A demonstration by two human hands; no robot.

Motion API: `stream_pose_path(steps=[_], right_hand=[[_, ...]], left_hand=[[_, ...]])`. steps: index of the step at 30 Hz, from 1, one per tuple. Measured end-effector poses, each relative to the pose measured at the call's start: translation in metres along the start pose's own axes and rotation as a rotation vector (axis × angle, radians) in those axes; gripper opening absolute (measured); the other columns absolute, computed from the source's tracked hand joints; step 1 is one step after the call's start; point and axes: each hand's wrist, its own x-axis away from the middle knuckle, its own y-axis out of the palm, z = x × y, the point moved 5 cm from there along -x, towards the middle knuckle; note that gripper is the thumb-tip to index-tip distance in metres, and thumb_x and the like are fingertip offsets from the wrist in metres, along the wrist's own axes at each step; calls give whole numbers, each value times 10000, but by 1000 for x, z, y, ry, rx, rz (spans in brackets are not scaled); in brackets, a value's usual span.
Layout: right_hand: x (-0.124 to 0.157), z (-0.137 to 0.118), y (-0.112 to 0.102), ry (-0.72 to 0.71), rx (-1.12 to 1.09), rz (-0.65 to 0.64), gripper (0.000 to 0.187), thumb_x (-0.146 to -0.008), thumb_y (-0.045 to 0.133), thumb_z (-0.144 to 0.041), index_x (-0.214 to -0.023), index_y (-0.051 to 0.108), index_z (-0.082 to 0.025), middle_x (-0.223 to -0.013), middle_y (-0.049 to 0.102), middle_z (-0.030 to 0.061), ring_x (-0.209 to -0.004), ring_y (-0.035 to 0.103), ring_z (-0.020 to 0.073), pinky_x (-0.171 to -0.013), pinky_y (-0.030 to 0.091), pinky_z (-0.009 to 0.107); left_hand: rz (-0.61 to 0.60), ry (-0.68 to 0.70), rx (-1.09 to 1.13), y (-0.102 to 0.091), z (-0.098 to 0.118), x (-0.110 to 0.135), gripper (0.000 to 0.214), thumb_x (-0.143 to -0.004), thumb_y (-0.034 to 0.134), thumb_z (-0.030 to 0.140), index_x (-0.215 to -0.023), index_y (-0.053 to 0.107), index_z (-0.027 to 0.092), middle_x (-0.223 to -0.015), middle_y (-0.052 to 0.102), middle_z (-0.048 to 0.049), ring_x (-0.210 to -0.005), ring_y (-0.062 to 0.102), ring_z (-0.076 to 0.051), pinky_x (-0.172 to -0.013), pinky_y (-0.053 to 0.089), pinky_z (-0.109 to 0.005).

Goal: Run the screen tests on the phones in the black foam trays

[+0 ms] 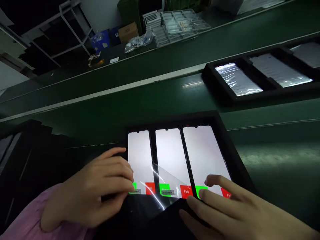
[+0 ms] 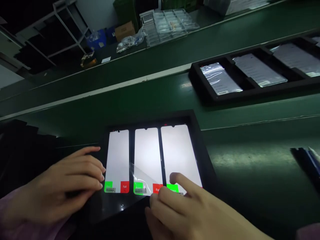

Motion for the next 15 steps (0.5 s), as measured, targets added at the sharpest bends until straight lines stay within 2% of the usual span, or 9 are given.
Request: stream_pose_path(steps=[2, 4, 5, 7, 10, 12, 15], right_hand=[[-12, -6, 7, -53, 70, -22, 406, -1022, 398, -56, -927, 754, -227, -903, 684, -3, -842, 583, 170, -972, 451, 412], [-21, -1, 10, -88, 118, -46, 399, -997, 420, -44, -805, 724, -217, -857, 638, 18, -820, 549, 188, -889, 462, 411], [-25, 4, 10, -103, 129, -44, 382, -989, 445, -46, -773, 710, -218, -821, 607, 24, -794, 529, 195, -837, 462, 409], [-35, 19, 10, -99, 121, -29, 327, -974, 492, -36, -798, 704, -212, -807, 588, 28, -753, 504, 191, -759, 448, 396], [-52, 59, 15, 116, 67, -67, 230, -1028, 486, -112, -955, 685, -201, -950, 673, 59, -815, 546, 189, -754, 435, 368], [-62, 88, 20, 327, 60, -116, 199, -1068, 449, -227, -1001, 636, -203, -995, 709, 84, -855, 554, 214, -752, 409, 366], [-72, 117, 23, 545, 66, -130, 205, -1076, 390, -306, -997, 557, -218, -866, 719, 72, -851, 549, 248, -785, 373, 403]], left_hand=[[50, -5, 24, -4, -19, -7, 227, -953, 591, 127, -991, 729, 303, -976, 778, 49, -996, 738, -149, -1283, 399, -503], [121, -16, 42, -4, -36, -19, 192, -978, 594, 182, -1007, 747, 296, -1018, 781, 29, -1012, 730, -158, -1258, 417, -504], [160, -52, 14, -4, -45, -25, 186, -995, 590, 225, -1038, 758, 291, -1053, 778, 11, -1022, 720, -170, -1223, 449, -503], [245, -214, -141, -2, -64, -36, 231, -1023, 564, 328, -1080, 782, 274, -1094, 751, -39, -1029, 686, -217, -1112, 513, -524], [291, -464, -408, 3, -86, -42, 335, -1031, 527, 430, -1017, 805, 243, -1066, 686, -93, -1004, 616, -278, -966, 535, -560], [276, -476, -447, 8, -92, -43, 350, -1033, 514, 436, -993, 802, 241, -1059, 665, -97, -1005, 594, -285, -947, 523, -559], [263, -428, -406, 11, -95, -42, 349, -1049, 485, 415, -1012, 793, 255, -1058, 662, -81, -1019, 586, -273, -964, 508, -541]])
